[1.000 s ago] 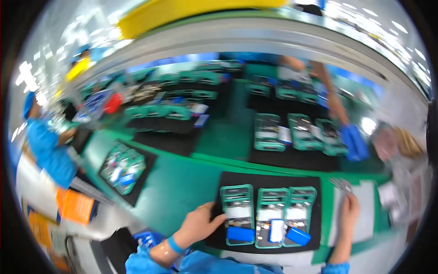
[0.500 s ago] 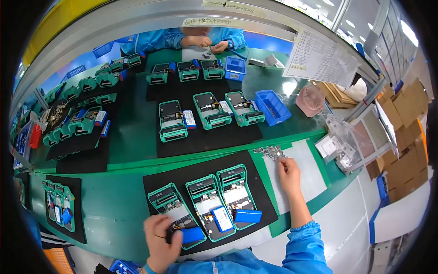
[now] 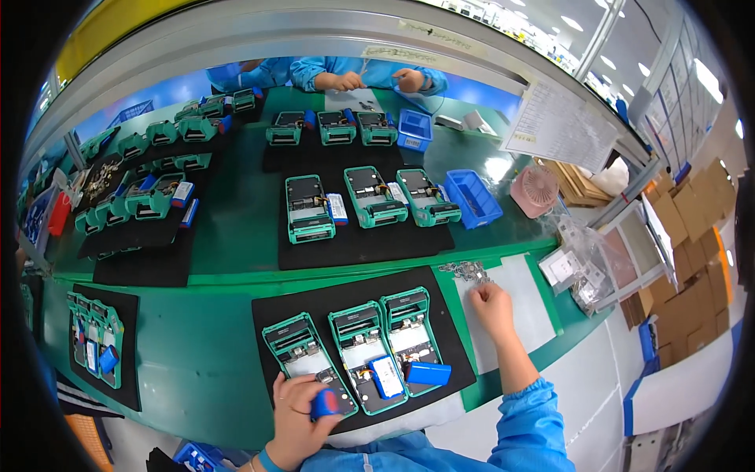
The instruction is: The person installs batteries and internal components into electronic device housings by hand, presses them into place, and shifts trays of assembled housings across the workbench.
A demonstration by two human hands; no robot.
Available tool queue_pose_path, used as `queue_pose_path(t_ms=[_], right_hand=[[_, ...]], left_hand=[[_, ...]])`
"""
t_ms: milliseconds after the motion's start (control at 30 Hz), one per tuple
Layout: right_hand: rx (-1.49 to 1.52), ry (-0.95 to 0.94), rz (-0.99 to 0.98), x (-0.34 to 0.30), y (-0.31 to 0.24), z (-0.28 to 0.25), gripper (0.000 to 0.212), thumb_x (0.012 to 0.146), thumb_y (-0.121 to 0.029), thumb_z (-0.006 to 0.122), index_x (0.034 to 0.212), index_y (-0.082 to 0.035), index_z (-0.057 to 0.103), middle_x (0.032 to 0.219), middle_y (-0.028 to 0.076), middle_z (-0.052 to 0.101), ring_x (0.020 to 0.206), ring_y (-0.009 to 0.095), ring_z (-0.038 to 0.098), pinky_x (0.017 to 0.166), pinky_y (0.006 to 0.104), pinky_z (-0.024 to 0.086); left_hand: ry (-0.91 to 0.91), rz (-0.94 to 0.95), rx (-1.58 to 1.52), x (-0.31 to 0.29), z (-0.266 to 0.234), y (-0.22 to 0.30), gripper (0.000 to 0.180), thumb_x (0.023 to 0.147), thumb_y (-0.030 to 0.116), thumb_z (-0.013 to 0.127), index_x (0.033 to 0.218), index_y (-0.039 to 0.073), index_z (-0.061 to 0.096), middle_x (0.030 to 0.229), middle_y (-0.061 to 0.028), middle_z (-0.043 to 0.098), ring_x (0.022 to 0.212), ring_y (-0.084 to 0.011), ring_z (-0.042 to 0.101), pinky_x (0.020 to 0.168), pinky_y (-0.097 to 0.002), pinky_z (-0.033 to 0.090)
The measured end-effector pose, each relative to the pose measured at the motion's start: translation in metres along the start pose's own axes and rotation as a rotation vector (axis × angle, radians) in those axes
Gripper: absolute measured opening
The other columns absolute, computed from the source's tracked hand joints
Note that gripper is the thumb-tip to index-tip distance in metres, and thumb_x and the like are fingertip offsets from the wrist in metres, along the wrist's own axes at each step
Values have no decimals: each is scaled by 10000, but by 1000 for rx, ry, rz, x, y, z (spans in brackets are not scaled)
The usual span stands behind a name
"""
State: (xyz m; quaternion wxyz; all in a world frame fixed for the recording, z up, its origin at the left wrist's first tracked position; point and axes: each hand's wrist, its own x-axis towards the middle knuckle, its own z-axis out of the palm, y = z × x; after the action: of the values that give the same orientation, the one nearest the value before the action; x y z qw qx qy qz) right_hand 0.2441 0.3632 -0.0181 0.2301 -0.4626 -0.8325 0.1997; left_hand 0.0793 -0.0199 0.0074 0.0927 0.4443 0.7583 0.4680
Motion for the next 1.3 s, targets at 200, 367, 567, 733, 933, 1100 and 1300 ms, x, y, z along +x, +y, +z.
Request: queue_pose_path(t_ms=[200, 367, 567, 733, 933, 1100, 1300], right_hand=[[-61, 29, -132, -10, -10, -7, 137, 828, -169, 674, 827, -36, 644, 765, 149, 634, 694, 329, 638, 637, 432, 504], [-218, 6, -493, -2, -7, -18, 71, 819, -108, 637, 788, -46, 619, 761, 137, 625, 707, 341, 637, 654, 449, 526], [-654, -198, -596, 15, 7, -11, 59, 808, -86, 602, 760, -51, 610, 736, 136, 631, 723, 350, 658, 659, 425, 548], [-76, -121, -481, -6, -74, -32, 45, 810, -33, 645, 835, -28, 682, 790, 124, 672, 704, 267, 672, 615, 370, 528], [142, -380, -1054, -75, -184, -4, 153, 703, -65, 763, 840, -102, 704, 827, 40, 653, 739, 219, 645, 625, 321, 544], [65, -394, -1282, -95, -199, 46, 244, 674, -82, 704, 916, -79, 673, 806, 15, 544, 713, 170, 579, 534, 295, 494], [-89, -300, -1376, -95, -204, 59, 268, 652, -109, 658, 916, -66, 666, 768, 8, 506, 692, 152, 554, 498, 273, 451]], left_hand=[[425, -325, -487, 7, -26, -33, 332, 1001, 87, 431, 1310, -25, 473, 1167, -113, 566, 1125, -184, 519, 1008, -315, 384], [393, -297, -477, 29, -39, -43, 356, 991, 81, 453, 1331, -25, 457, 1292, -141, 529, 1270, -224, 460, 1093, -349, 329], [129, -362, -619, 57, -22, -57, 346, 1037, 183, 450, 1317, -6, 527, 1144, -68, 636, 1045, -117, 562, 941, -283, 447], [173, -404, -769, 62, -16, -62, 289, 984, 121, 550, 1230, -29, 577, 1084, -82, 656, 988, -120, 605, 894, -281, 486], [228, -358, -810, 66, -18, -57, 244, 898, 125, 693, 1097, -3, 634, 923, -23, 664, 848, -71, 586, 780, -249, 477], [268, -334, -803, 63, -14, -57, 247, 861, 123, 732, 1053, -6, 646, 867, -23, 662, 799, -68, 586, 734, -243, 476], [290, -304, -745, 62, -12, -61, 251, 855, 134, 742, 1025, -22, 642, 828, -47, 672, 766, -84, 602, 710, -253, 483]])
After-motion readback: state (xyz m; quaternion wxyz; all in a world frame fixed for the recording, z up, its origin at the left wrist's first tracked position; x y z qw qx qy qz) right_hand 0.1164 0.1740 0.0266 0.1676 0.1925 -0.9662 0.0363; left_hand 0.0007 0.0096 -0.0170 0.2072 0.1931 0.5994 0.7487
